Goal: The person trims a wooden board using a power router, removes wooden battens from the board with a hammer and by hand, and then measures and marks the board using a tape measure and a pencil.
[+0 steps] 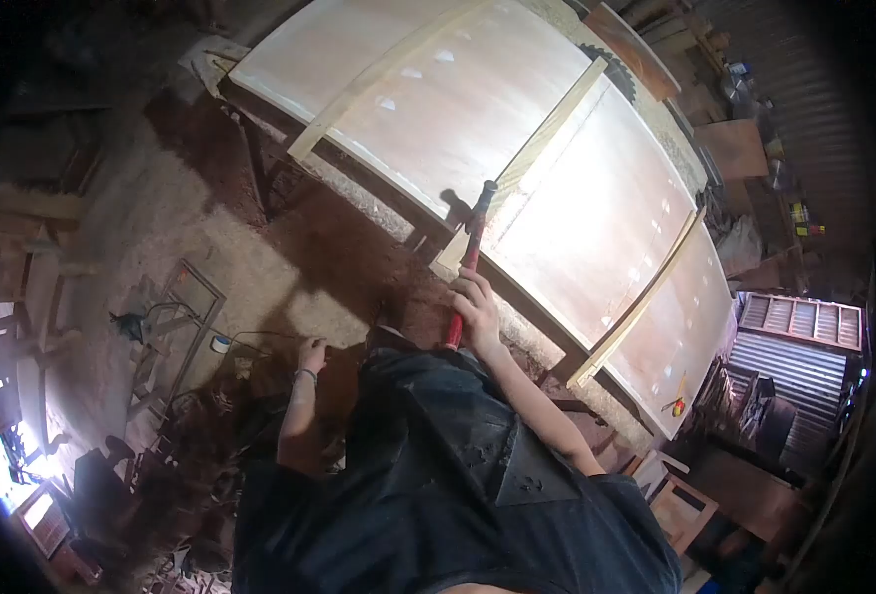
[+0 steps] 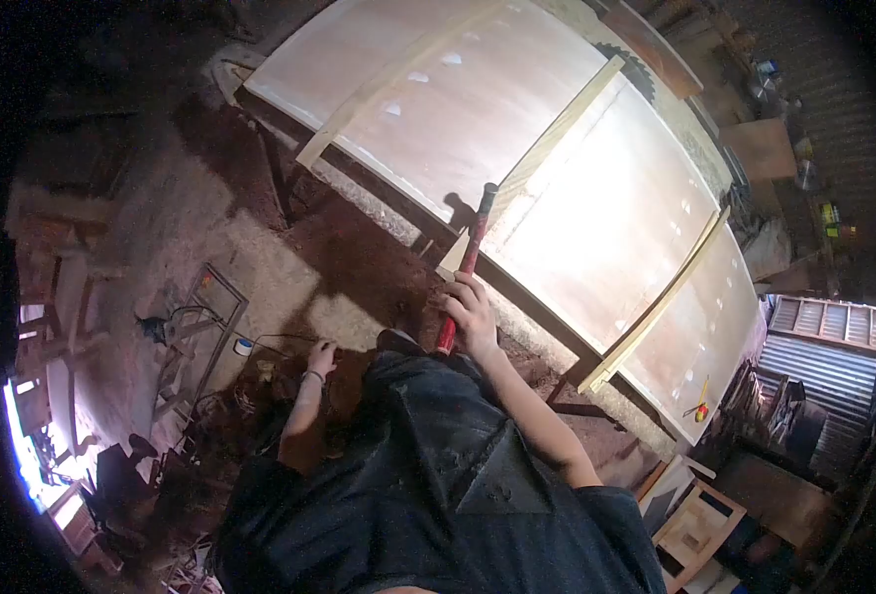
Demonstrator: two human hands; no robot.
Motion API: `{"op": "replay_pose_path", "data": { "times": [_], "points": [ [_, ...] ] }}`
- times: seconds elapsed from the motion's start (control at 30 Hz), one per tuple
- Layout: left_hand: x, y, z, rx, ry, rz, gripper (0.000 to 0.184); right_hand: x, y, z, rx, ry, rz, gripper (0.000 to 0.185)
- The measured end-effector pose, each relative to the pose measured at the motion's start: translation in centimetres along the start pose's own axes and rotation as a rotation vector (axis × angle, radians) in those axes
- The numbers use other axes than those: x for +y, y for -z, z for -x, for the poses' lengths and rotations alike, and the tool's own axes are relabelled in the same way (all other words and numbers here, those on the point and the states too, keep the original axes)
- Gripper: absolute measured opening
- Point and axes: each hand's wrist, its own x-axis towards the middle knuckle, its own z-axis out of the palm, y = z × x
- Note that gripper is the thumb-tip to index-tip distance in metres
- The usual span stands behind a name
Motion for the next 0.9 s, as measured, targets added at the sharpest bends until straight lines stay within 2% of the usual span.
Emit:
{"op": "replay_pose_path", "data": {
  "times": [0.03,0.07,0.1,0.13,0.17,0.23,0.3,0.37,0.47,0.57,0.6,0.7,0.77,0.87,0.9],
  "points": [
    [0.5,-0.4,0.3,0.002,-0.092,-0.108,0.03,-0.1,0.1,-0.2,0.015,-0.006,-0.014,0.029],
    [0.8,-1.0,0.9,-0.159,0.008,0.005,0.032,0.1,0.1,-0.5,0.032,-0.01,-0.029,0.026],
    [-0.7,-2.0,0.2,-0.192,0.033,-0.051,0.031,0.0,0.3,-1.1,0.049,-0.014,-0.044,0.024],
    [-0.6,-2.4,0.6,-0.165,-0.142,-0.22,0.032,-0.4,0.8,-2.2,0.166,-0.072,-0.105,0.025],
    [-0.6,-3.0,1.1,-0.139,-0.32,-0.386,0.032,-0.1,1.0,-2.6,0.18,-0.118,-0.109,0.025],
    [-0.9,-3.5,-0.1,-0.361,-0.172,-0.172,0.032,0.9,2.0,-4.1,0.214,-0.195,-0.11,0.026],
    [-1.4,-4.2,-1.4,-0.409,-0.212,-0.14,0.029,1.0,2.6,-4.6,0.178,-0.151,-0.073,0.03],
    [-3.2,-5.5,-3.3,-0.276,-0.439,-0.287,0.025,1.2,2.8,-4.3,0.086,-0.113,-0.046,0.031],
    [-2.5,-6.2,-4.9,-0.189,-0.136,-0.192,0.018,-0.4,1.2,-3.9,0.085,-0.058,-0.048,0.029],
    [3.3,-3.1,-2.4,-0.288,0.03,0.18,0.017,-2.2,0.3,-4.1,0.137,-0.081,-0.075,0.028],
    [4.2,-2.4,-2.1,-0.304,0.089,0.306,0.022,-1.9,0.1,-3.9,0.148,-0.099,-0.064,0.028],
    [6.9,-0.9,-2.1,-0.224,0.175,0.114,0.026,1.2,1.3,-5.0,0.279,-0.146,-0.168,0.027],
    [7.5,0.2,-1.6,-0.243,0.185,0.134,0.026,1.9,3.5,-8.3,0.267,-0.186,-0.15,0.028],
    [6.8,1.2,-2.3,-0.229,0.19,0.176,0.023,-0.2,2.4,-9.7,0.307,-0.356,-0.123,0.026],
    [6.1,1.4,-2.1,-0.206,0.185,0.212,0.023,-0.9,1.9,-9.5,0.335,-0.293,-0.109,0.022]
  ]
}}
